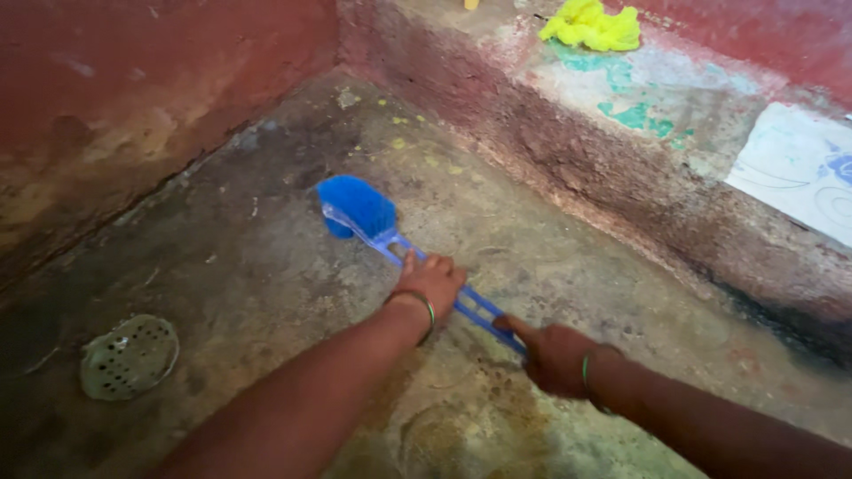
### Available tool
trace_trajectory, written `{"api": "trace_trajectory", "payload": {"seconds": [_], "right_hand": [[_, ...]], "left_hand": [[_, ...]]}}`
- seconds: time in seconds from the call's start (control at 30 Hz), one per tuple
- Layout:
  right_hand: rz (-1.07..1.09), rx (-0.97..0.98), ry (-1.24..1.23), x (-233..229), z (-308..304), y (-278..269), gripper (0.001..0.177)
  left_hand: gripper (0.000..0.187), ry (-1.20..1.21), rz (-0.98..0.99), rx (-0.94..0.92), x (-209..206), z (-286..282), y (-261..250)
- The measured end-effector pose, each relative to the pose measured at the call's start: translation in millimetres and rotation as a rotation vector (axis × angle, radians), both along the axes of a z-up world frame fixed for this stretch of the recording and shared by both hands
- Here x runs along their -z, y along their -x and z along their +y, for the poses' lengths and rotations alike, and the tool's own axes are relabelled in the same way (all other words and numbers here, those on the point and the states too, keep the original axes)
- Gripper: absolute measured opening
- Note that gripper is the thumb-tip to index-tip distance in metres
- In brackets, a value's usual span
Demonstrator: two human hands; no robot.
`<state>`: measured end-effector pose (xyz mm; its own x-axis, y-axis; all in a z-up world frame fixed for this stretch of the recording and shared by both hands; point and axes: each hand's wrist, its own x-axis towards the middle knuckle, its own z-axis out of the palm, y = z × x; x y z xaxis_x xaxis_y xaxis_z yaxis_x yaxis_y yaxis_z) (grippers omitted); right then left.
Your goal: The person scrubs the floor and a small concrete ledge using a blue brush by hand.
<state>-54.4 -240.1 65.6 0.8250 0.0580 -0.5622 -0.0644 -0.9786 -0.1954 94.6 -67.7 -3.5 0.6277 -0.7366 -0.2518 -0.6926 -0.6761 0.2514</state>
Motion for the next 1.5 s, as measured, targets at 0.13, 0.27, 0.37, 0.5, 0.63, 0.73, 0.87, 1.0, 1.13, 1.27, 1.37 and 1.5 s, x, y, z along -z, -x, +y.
{"api": "trace_trajectory", "payload": {"seconds": [0.13, 0.27, 0.37, 0.5, 0.63, 0.73, 0.87, 1.0, 1.13, 1.27, 1.37, 1.5], "right_hand": [[0.223, -0.017, -0.142, -9.8, 19.7, 17.9, 0.071], [0.531, -0.03, -0.219, -27.7, 23.4, 24.2, 0.068], [0.365, -0.195, -0.22, -20.5, 21.8, 27.5, 0.061], [0.254, -0.123, -0.012, -11.2, 7.3, 10.9, 0.064], [0.169, 0.077, 0.069, 1.7, 7.8, 5.1, 0.063], [0.074, 0.09, 0.055, 13.7, 4.3, 8.5, 0.067], [0.221, 0.118, -0.024, 15.2, 24.6, 15.5, 0.064], [0.288, -0.014, -0.128, 1.9, 42.0, 20.9, 0.068], [0.265, -0.24, -0.164, 2.2, 37.5, 19.8, 0.071], [0.158, -0.183, 0.008, 8.0, 31.6, 10.2, 0.073], [0.163, -0.175, 0.219, -4.2, 27.9, -13.5, 0.06], [0.229, 0.043, 0.234, -10.7, 29.5, -37.8, 0.06]], "left_hand": [[0.077, 0.077, -0.137, 0.05, 3.5, 43.7, 49.8], [0.063, 0.113, 0.149, -0.253, -13.3, 70.8, 107.2], [0.071, 0.234, 0.154, -0.279, -19.4, 72.0, 115.5], [0.062, 0.286, 0.019, -0.097, 7.3, 52.5, 66.5], [0.055, 0.342, -0.068, 0.061, 22.1, 14.5, 6.0], [0.052, 0.253, -0.052, 0.057, 20.0, 9.3, 6.4], [0.061, 0.16, -0.105, 0.051, 17.0, 35.3, 33.8], [0.057, 0.179, -0.102, -0.046, 9.3, 81.5, 74.0], [0.053, 0.331, 0.028, -0.221, -6.9, 99.5, 99.5], [0.056, 0.286, -0.02, -0.213, 4.3, 82.4, 82.2], [0.066, 0.171, -0.09, -0.104, 17.5, 56.0, 36.9], [0.041, 0.247, -0.091, -0.102, 18.0, 29.1, -16.8]]}}
